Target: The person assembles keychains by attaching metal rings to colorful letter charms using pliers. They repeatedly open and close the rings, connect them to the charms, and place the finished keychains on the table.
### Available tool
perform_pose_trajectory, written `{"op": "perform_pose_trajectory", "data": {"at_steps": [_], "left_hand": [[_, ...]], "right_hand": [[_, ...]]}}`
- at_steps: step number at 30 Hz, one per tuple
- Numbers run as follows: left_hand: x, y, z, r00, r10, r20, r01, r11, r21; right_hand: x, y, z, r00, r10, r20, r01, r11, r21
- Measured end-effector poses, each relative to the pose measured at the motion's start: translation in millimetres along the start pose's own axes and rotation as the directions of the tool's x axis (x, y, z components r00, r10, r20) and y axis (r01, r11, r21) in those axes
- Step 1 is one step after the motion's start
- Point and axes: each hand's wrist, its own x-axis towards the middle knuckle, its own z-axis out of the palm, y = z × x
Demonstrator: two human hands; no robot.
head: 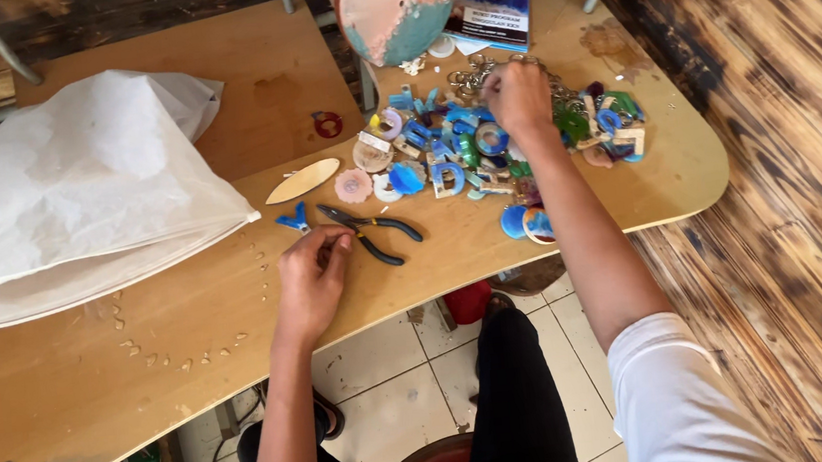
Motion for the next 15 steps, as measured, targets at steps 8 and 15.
{"op": "perform_pose_trajectory", "data": {"at_steps": [8, 15], "left_hand": [[0, -1, -1, 1.000, 0.011, 0.009, -0.011, 1.000, -0.019], [1, -12, 3, 1.000, 0.004, 0.006, -0.003, 0.999, -0.048]], "right_hand": [[-1, 11, -11, 0.999, -0.010, -0.037, 0.017, 0.983, 0.183], [-10, -14, -90, 0.988, 0.048, -0.149, -0.004, 0.960, 0.279]]}}
